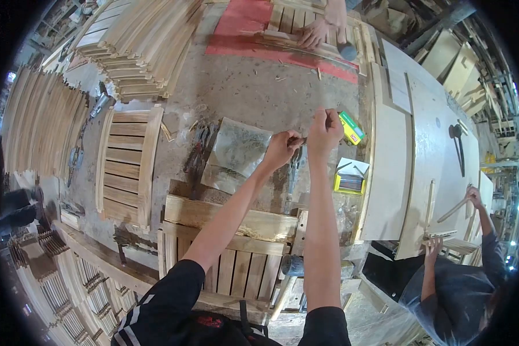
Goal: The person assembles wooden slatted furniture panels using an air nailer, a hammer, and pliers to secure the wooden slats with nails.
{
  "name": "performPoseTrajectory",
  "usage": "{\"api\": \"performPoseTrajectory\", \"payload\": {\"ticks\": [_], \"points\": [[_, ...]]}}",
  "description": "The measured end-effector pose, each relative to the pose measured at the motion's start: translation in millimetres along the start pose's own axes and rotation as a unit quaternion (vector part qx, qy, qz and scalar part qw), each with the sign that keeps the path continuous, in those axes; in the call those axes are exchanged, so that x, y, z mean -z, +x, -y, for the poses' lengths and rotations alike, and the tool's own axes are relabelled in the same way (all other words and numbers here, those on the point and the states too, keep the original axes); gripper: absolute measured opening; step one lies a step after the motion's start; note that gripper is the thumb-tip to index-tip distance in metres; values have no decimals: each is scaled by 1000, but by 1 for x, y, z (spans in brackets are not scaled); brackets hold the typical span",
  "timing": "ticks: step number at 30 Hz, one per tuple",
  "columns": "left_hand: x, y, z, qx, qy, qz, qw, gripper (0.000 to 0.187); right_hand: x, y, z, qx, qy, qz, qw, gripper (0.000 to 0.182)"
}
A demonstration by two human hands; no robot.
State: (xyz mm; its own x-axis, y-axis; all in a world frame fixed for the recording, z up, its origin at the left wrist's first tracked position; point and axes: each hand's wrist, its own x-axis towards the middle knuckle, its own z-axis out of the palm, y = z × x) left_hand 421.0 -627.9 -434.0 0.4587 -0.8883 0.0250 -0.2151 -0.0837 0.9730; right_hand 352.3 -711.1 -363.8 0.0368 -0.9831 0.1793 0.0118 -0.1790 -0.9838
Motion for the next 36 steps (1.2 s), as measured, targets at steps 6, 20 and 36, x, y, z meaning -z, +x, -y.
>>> {"api": "performPoseTrajectory", "payload": {"ticks": [6,20,36], "points": [[-12,3,10,-11,-2,-41,999,9,1,0,0,5,-21,2,1000,28],[-73,-31,-21,78,-50,-281,955,18,-2,-5,14,10,-43,-8,999,25],[-98,-11,12,246,-320,-296,865,23,0,-1,2,-11,-27,1,1000,27]]}}
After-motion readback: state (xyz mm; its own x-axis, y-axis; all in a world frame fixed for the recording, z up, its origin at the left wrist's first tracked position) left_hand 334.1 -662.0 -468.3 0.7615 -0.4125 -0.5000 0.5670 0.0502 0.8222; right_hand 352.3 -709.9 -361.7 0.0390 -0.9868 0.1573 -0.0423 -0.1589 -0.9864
